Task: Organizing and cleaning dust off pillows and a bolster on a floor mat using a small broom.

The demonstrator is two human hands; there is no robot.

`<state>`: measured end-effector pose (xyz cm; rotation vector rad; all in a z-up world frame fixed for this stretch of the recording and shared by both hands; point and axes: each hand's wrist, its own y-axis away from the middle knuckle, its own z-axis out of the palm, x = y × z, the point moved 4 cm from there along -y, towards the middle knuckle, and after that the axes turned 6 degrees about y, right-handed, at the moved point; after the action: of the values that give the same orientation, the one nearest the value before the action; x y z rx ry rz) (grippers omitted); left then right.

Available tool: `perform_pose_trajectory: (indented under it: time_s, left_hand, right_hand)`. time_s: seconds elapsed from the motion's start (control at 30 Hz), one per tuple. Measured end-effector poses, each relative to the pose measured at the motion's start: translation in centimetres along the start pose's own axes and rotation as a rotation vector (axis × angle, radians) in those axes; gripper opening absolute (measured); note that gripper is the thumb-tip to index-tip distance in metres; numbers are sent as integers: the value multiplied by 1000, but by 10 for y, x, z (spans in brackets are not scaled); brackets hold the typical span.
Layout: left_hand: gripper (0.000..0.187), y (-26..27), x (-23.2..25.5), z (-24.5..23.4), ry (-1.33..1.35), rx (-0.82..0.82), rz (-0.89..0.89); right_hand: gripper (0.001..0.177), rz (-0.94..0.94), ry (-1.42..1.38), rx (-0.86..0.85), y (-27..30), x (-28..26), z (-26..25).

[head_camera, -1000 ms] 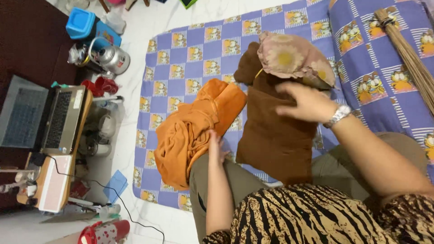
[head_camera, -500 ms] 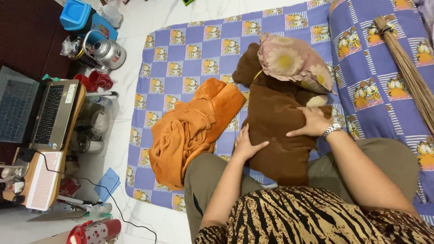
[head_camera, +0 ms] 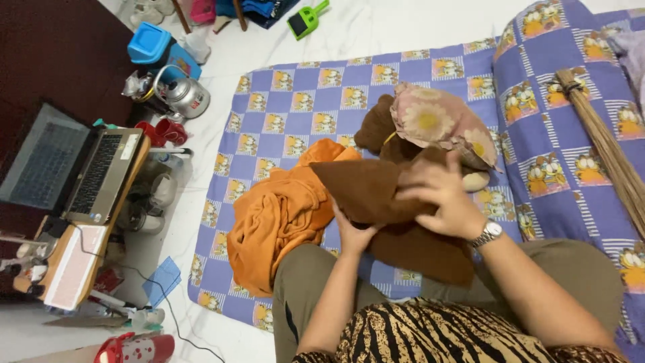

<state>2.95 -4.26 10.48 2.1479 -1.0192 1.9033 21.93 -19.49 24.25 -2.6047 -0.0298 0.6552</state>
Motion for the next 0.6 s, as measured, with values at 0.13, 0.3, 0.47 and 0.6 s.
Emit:
perform_pose_trajectory:
  time_s: [0.13, 0.3, 0.47, 0.6]
  left_hand:
    - [140, 4, -63, 1, 399, -28, -236]
    - [128, 34, -152, 30, 445, -386, -530]
    - [141, 6, -110, -6, -338, 111, -119]
    - [129, 8, -103, -1, 147, 98, 135]
  right_hand:
    - [108, 335, 150, 412, -12, 13, -14]
    - [107, 723, -21, 166, 8, 47, 91]
    - [33, 361, 194, -347, -11, 8, 100]
    - [44, 446, 105, -438, 4, 36, 124]
